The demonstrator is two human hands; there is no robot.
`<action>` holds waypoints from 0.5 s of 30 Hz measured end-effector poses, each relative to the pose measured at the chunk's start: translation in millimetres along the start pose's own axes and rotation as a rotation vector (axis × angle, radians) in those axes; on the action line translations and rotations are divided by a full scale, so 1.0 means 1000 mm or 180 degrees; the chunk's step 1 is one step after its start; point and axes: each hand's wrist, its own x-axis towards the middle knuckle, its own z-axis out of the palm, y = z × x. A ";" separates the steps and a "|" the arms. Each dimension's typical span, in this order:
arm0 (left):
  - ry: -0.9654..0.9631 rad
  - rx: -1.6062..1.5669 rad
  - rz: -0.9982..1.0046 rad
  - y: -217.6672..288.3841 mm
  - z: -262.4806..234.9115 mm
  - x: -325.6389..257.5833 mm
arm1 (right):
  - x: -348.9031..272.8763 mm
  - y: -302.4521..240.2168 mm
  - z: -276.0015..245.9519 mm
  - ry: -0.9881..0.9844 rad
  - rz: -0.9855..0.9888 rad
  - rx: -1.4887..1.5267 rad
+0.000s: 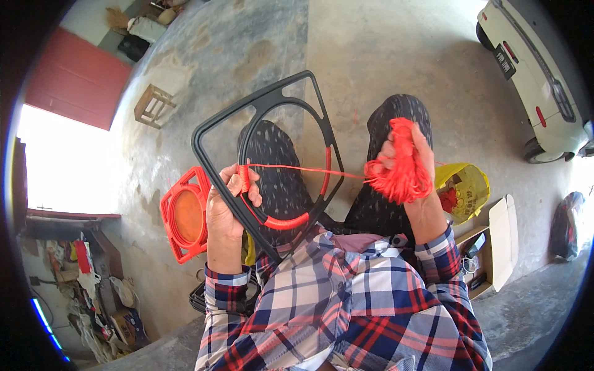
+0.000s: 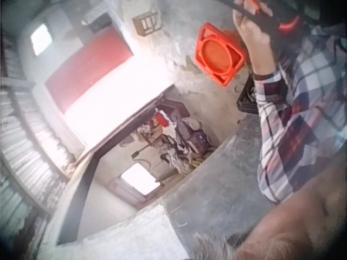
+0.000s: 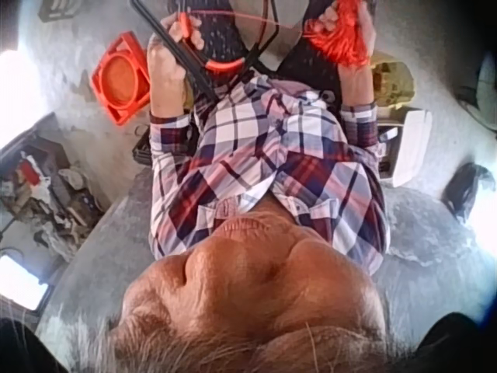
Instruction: The person winds red string onto a black frame by hand, wrapping the string around the frame to create a pattern for furniture manufacturing.
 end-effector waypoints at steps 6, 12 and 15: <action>-0.0339 -0.0351 -0.0387 -0.005 0.007 0.002 | -0.005 0.031 0.056 -0.0972 0.0650 -0.0838; -0.0826 -0.1300 -0.0546 -0.015 0.027 0.001 | 0.001 0.043 0.099 -0.1560 0.0554 -0.2388; -0.0089 -0.0982 -0.0325 -0.023 0.055 -0.010 | 0.004 0.055 0.116 -0.0926 -0.0254 -0.4175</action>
